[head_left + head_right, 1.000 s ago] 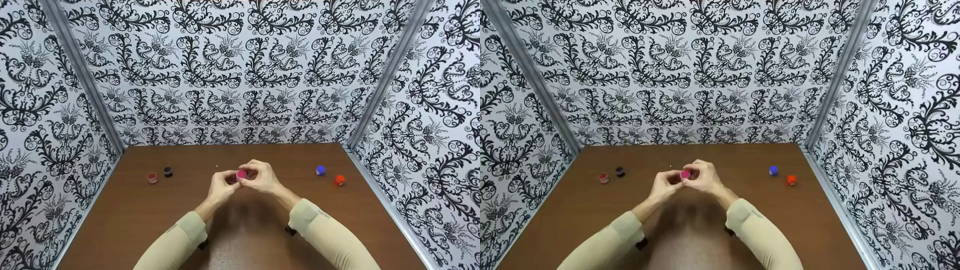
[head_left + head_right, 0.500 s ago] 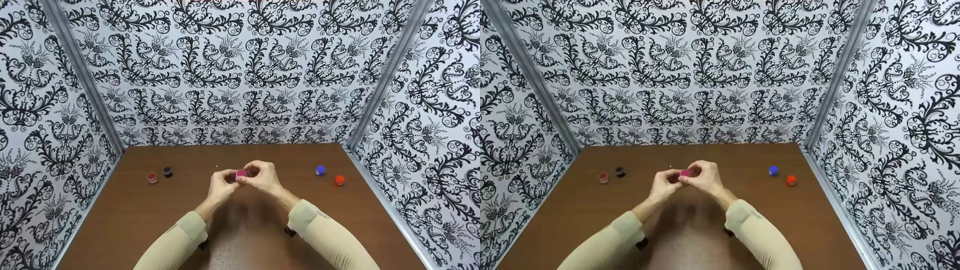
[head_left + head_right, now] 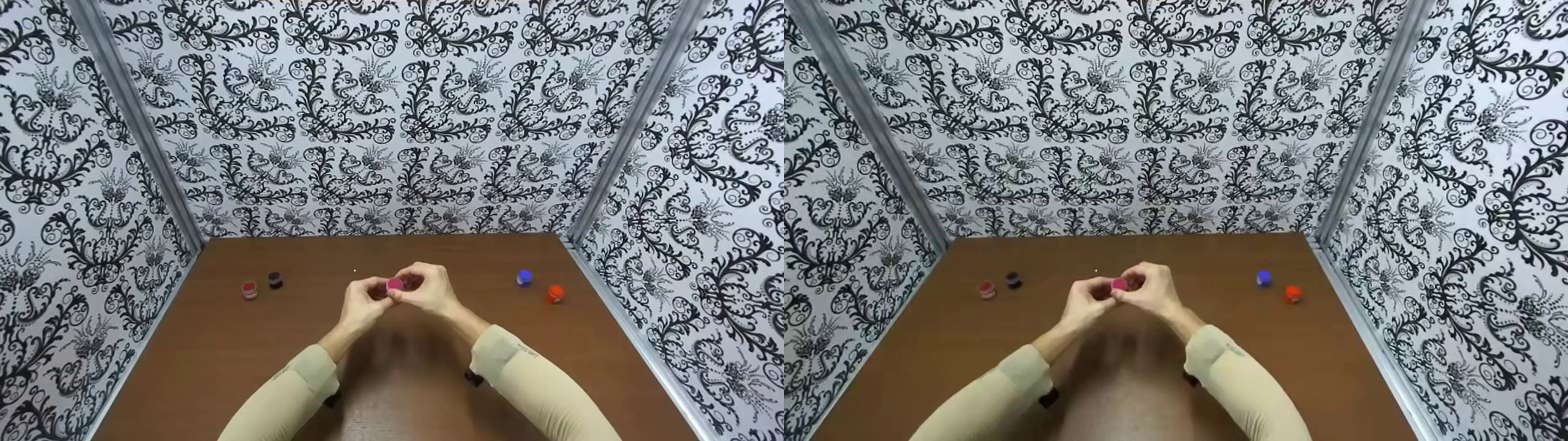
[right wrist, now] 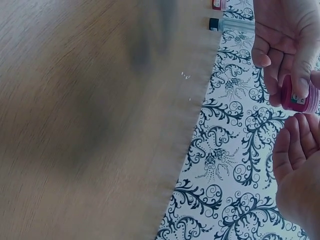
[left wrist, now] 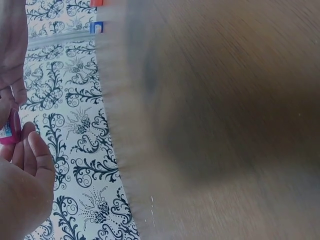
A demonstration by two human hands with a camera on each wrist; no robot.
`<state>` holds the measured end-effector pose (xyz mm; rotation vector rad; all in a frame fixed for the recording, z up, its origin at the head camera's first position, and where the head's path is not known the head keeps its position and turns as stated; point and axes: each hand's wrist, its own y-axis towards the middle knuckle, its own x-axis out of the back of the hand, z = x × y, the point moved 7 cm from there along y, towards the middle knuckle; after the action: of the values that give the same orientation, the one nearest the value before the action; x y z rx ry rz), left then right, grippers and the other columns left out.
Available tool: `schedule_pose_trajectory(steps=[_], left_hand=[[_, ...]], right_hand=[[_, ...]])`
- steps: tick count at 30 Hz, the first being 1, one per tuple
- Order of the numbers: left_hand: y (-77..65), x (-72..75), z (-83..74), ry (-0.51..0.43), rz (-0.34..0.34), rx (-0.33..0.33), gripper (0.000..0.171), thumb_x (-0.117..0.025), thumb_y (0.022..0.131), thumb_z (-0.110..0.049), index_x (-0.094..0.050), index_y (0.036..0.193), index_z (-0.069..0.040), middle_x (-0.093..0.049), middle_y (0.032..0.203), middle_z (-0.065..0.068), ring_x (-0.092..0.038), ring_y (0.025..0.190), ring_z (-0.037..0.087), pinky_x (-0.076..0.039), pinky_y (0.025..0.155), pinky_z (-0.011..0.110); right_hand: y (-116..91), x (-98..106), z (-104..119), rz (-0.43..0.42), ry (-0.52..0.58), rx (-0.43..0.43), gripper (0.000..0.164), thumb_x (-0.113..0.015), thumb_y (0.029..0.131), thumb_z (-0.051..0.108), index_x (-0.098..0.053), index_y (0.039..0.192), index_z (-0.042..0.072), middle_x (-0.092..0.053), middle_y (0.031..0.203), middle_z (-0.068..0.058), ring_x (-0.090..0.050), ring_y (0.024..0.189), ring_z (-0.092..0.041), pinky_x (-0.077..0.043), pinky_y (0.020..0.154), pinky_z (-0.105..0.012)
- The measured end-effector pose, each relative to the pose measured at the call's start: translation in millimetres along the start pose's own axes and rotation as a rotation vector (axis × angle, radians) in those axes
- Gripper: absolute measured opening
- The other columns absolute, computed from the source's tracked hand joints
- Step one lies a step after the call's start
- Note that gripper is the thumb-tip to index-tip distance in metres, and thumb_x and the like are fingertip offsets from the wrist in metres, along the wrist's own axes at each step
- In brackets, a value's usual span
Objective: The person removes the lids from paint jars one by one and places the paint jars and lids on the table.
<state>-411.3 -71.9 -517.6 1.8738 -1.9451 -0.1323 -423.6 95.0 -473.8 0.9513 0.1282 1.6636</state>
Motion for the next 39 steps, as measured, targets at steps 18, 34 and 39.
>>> schedule_pose_trajectory(steps=[18, 34, 39], left_hand=[[3.5, -3.0, 0.7, -0.046, 0.031, -0.012, 0.029, -0.093, 0.088, -0.007, -0.085, 0.114, 0.001, -0.086, 0.103, 0.021, -0.082, 0.092, 0.024, -0.066, 0.083, 0.023], [3.0, 0.0, 1.6, -0.046, -0.015, 0.003, 0.026, -0.094, 0.087, -0.007, -0.087, 0.11, 0.001, -0.086, 0.099, 0.021, -0.077, 0.083, 0.009, -0.063, 0.077, 0.02], [2.5, 1.2, 1.7, -0.068, -0.04, 0.01, 0.027, -0.095, 0.085, -0.005, -0.087, 0.11, 0.001, -0.086, 0.098, 0.022, -0.077, 0.082, 0.013, -0.06, 0.074, 0.016]], right_hand=[[2, -3, -3, 0.057, 0.153, 0.031, 0.029, -0.089, 0.084, 0.002, -0.087, 0.112, -0.001, -0.08, 0.1, -0.021, -0.078, 0.086, -0.022, -0.07, 0.079, -0.033], [-3, 0, -10, 0.016, 0.085, -0.056, 0.046, -0.101, 0.081, 0.02, -0.084, 0.12, 0.002, -0.082, 0.099, -0.016, -0.08, 0.083, -0.03, -0.065, 0.076, -0.026], [-5, -1, -12, -0.003, 0.093, -0.117, 0.042, -0.104, 0.08, 0.019, -0.082, 0.113, 0.002, -0.084, 0.097, -0.017, -0.076, 0.077, -0.014, -0.062, 0.073, -0.021]])
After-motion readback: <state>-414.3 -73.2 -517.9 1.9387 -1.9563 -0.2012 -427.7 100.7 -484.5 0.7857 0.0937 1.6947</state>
